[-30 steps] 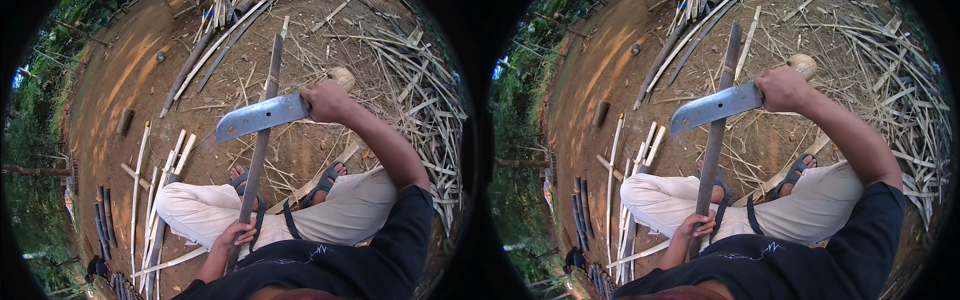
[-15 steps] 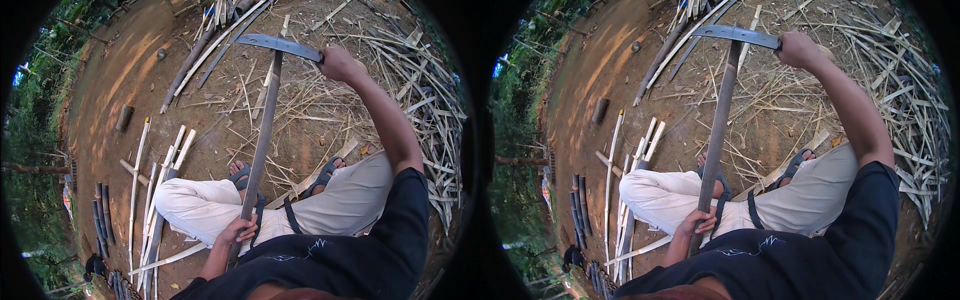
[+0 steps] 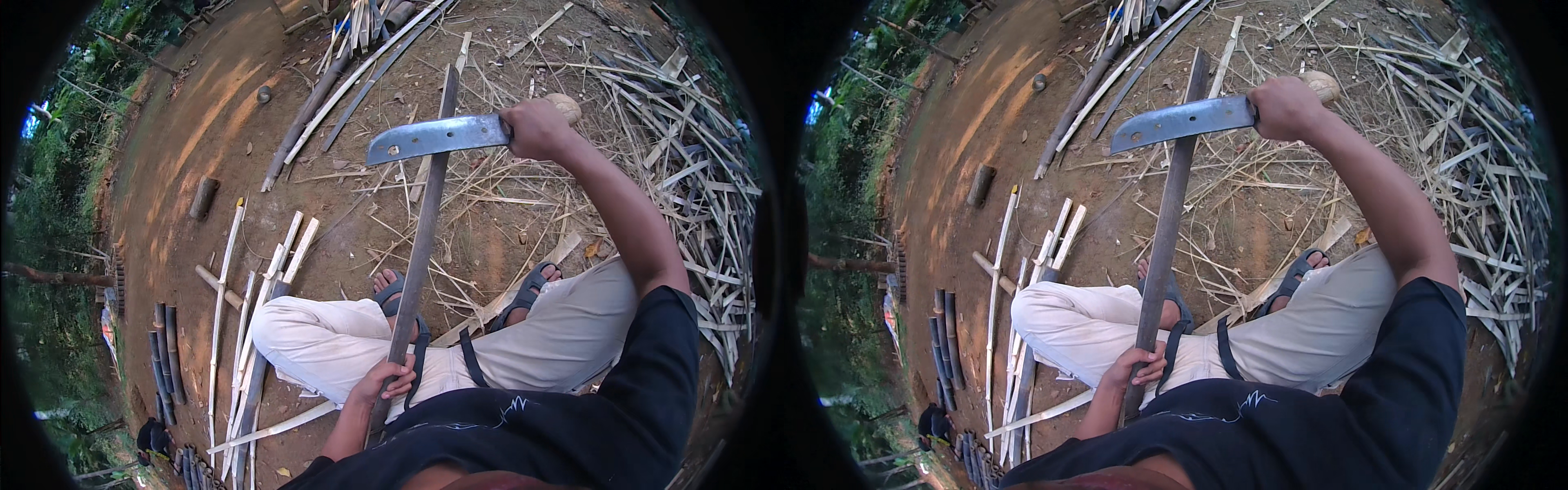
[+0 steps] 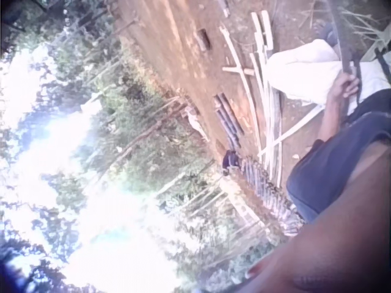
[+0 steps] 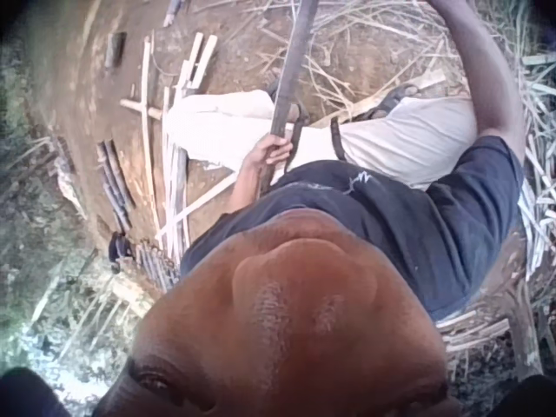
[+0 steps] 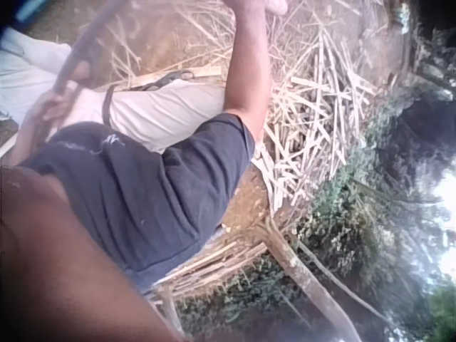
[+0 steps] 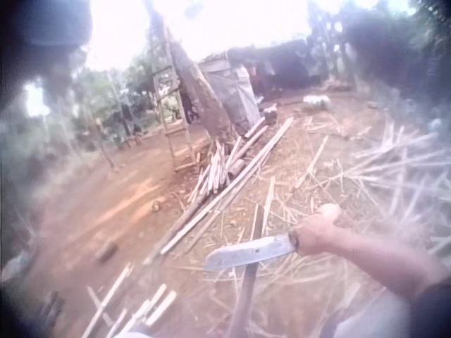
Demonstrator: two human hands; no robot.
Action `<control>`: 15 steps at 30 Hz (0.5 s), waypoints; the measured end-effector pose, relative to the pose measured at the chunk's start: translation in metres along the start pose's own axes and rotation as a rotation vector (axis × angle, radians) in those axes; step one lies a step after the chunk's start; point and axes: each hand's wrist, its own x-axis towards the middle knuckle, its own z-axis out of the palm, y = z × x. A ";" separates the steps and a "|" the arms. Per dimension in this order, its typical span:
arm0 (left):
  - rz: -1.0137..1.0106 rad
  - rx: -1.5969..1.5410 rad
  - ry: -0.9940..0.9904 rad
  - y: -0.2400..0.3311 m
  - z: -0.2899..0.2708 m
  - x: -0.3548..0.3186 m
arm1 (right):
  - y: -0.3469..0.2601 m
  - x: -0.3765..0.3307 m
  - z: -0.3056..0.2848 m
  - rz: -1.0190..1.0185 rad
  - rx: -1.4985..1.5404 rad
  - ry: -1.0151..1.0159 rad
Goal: The person scrapes the outer layer off a long bamboo pole using a large metal blade while sitting on the ground surrounded by bamboo scraps.
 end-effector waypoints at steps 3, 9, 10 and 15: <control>-0.030 -0.037 -0.005 0.000 0.004 0.006 | 0.051 0.013 0.008 0.306 0.125 0.106; -0.025 -0.033 0.017 0.021 0.013 0.010 | 0.016 -0.009 -0.003 0.128 0.133 0.098; -0.036 -0.074 -0.014 0.031 0.008 0.018 | -0.004 -0.015 -0.010 0.095 0.109 0.038; 0.069 -0.028 -0.075 0.096 0.028 0.057 | -0.102 -0.056 -0.011 -0.214 0.164 -0.154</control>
